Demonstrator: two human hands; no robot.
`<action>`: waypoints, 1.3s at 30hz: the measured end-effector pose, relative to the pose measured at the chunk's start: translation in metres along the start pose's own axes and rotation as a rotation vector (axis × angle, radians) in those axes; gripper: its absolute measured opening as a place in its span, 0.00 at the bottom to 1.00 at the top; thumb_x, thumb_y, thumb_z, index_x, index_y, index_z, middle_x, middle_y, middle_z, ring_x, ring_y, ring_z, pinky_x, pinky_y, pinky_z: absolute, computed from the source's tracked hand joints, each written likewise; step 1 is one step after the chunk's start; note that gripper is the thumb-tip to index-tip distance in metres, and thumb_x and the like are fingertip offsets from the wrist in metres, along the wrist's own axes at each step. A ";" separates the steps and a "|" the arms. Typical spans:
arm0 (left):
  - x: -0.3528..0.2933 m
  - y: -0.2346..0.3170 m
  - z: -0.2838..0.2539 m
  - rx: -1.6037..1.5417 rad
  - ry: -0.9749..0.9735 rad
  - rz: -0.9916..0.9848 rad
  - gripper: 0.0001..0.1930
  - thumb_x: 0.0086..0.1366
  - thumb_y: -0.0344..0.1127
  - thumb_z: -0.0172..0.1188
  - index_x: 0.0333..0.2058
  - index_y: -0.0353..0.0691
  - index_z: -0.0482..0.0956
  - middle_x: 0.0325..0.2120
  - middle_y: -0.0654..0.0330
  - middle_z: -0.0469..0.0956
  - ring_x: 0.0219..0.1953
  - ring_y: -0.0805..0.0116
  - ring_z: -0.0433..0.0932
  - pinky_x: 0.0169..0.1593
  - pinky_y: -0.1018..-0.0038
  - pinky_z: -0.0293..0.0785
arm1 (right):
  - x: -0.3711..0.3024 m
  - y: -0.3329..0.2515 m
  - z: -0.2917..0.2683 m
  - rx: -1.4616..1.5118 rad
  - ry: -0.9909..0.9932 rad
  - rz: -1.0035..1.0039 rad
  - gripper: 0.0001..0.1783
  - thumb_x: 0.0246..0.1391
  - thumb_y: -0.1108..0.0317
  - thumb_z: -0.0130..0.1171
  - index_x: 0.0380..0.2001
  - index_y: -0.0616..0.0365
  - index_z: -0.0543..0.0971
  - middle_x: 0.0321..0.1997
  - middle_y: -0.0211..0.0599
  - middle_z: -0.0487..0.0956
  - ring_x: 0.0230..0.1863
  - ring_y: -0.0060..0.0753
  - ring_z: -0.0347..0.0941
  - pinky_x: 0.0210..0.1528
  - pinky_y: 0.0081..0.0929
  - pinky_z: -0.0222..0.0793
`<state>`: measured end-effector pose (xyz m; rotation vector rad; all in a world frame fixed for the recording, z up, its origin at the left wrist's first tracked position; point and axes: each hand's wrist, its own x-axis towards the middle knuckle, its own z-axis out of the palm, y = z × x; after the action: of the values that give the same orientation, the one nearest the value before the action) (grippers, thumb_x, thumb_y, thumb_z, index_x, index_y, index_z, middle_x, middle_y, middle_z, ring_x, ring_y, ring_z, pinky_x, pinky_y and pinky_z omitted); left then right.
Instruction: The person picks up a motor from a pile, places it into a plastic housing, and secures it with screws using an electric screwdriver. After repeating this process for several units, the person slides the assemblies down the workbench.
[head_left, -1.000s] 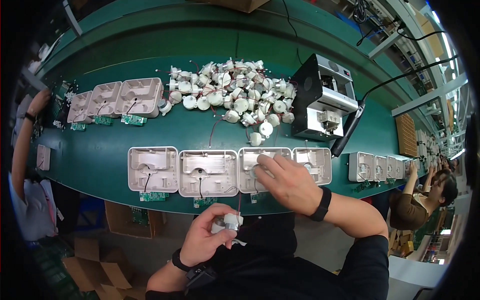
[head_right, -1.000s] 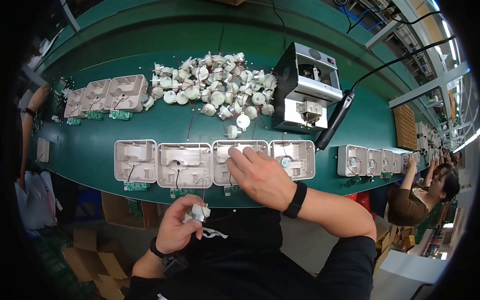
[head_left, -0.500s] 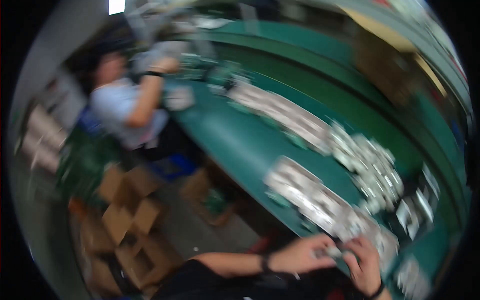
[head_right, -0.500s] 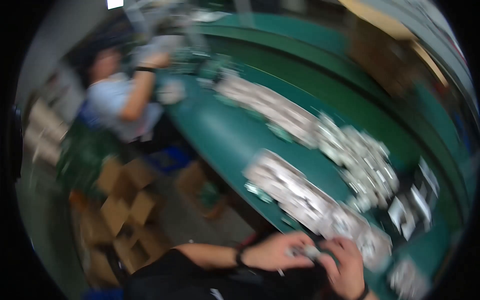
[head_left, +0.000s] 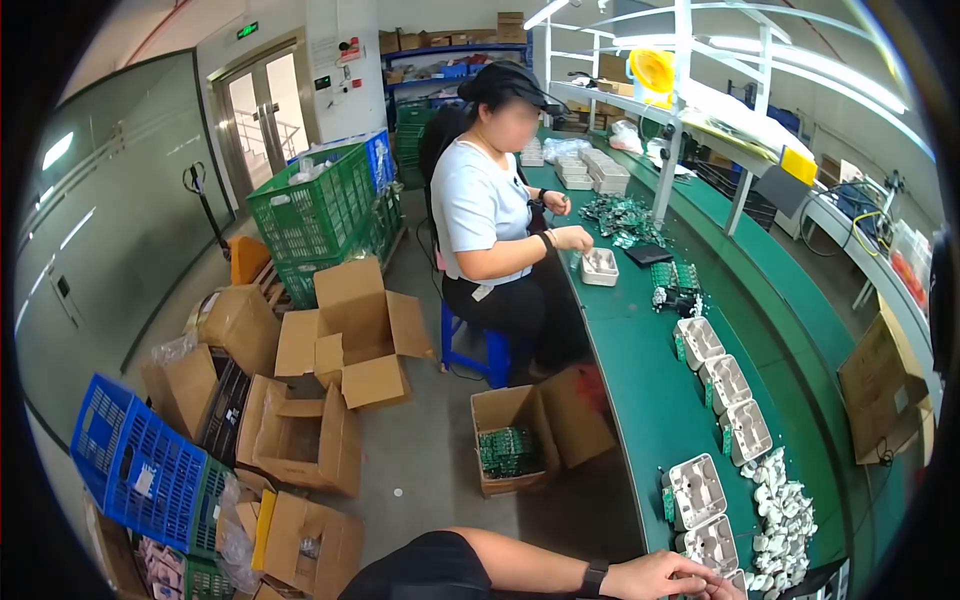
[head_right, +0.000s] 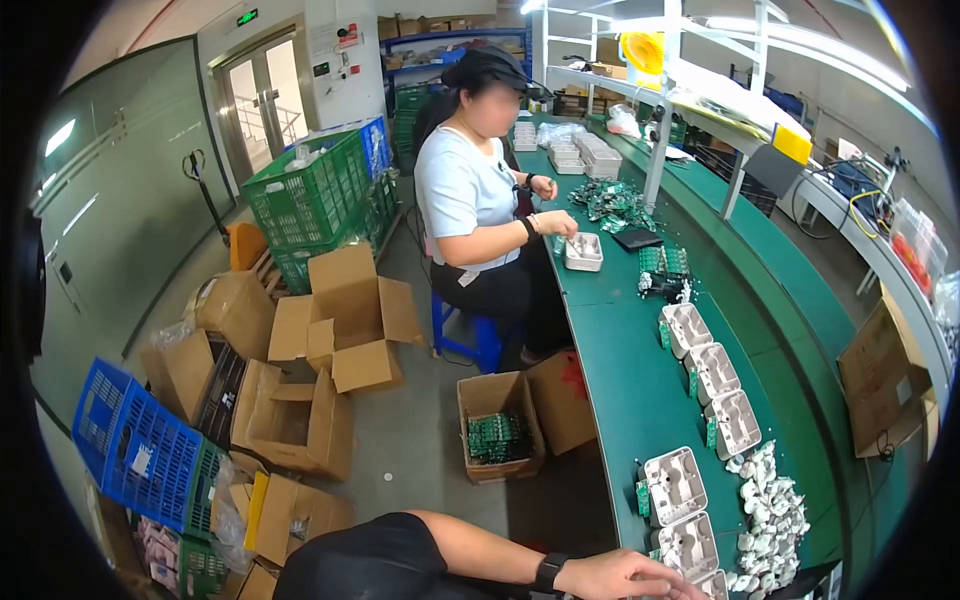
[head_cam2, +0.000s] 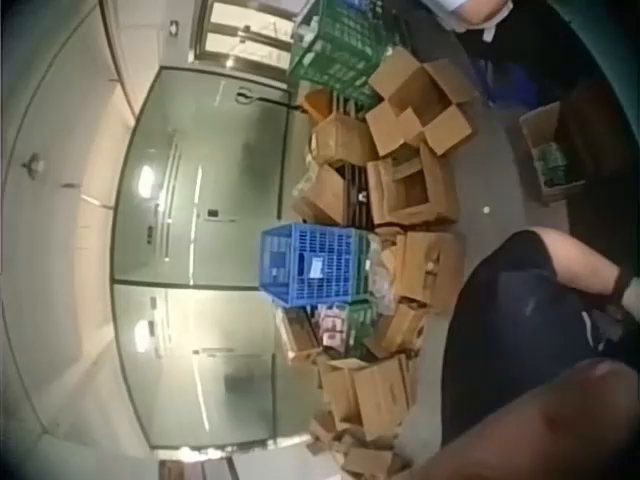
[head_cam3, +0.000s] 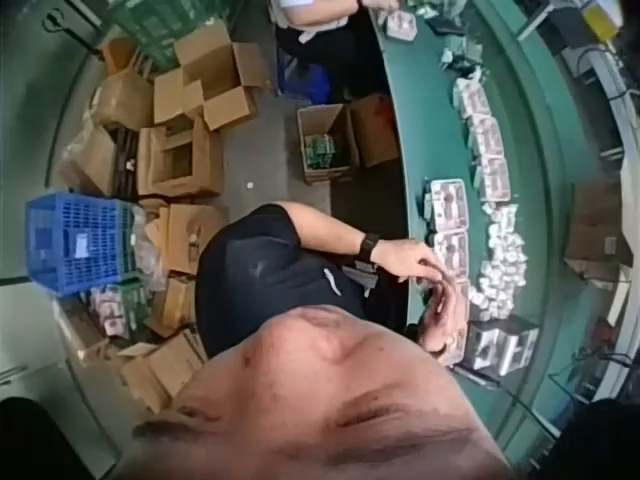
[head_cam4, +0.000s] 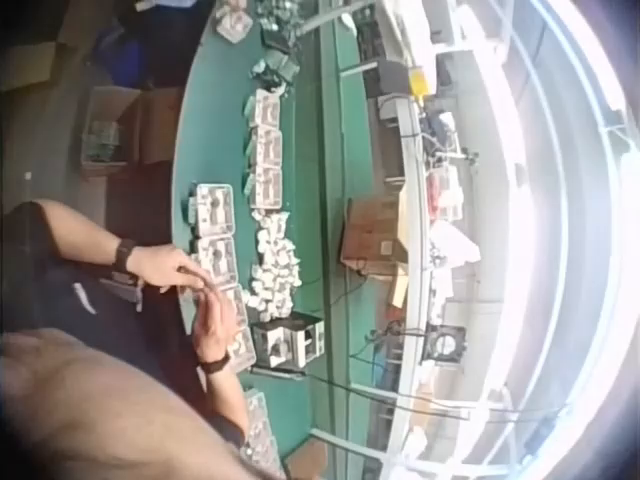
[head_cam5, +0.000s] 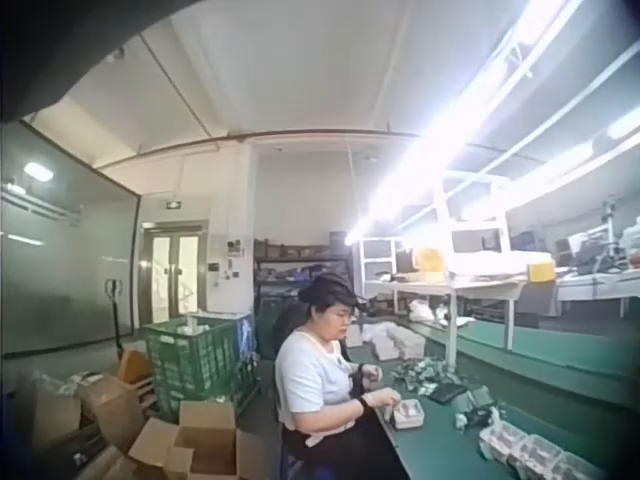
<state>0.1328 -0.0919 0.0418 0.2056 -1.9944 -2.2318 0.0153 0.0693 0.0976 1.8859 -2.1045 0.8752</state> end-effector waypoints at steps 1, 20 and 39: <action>-0.002 -0.002 -0.001 -0.004 0.004 0.005 0.19 0.73 0.42 0.56 0.59 0.46 0.77 0.30 0.60 0.83 0.23 0.73 0.79 0.22 0.78 0.74 | 0.000 -0.001 0.001 -0.017 -0.021 0.007 0.08 0.57 0.77 0.62 0.41 0.62 0.81 0.42 0.48 0.83 0.41 0.50 0.79 0.45 0.39 0.75; -0.023 -0.010 0.014 -0.085 0.057 0.091 0.16 0.72 0.40 0.58 0.54 0.42 0.79 0.30 0.57 0.85 0.19 0.73 0.80 0.23 0.76 0.77 | -0.007 -0.022 -0.012 0.039 -0.034 0.100 0.17 0.48 0.77 0.70 0.43 0.58 0.81 0.44 0.46 0.81 0.45 0.49 0.78 0.50 0.40 0.73; 0.012 -0.041 -0.109 -0.459 0.450 0.006 0.15 0.73 0.28 0.51 0.56 0.35 0.69 0.45 0.55 0.75 0.40 0.70 0.78 0.33 0.84 0.77 | 0.028 0.097 0.058 0.011 -0.143 0.243 0.11 0.45 0.74 0.69 0.33 0.57 0.78 0.35 0.36 0.79 0.39 0.43 0.76 0.38 0.35 0.74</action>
<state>0.1413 -0.1960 -0.0114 0.5797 -1.2270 -2.3050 -0.0676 0.0167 0.0355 1.7708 -2.4592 0.8206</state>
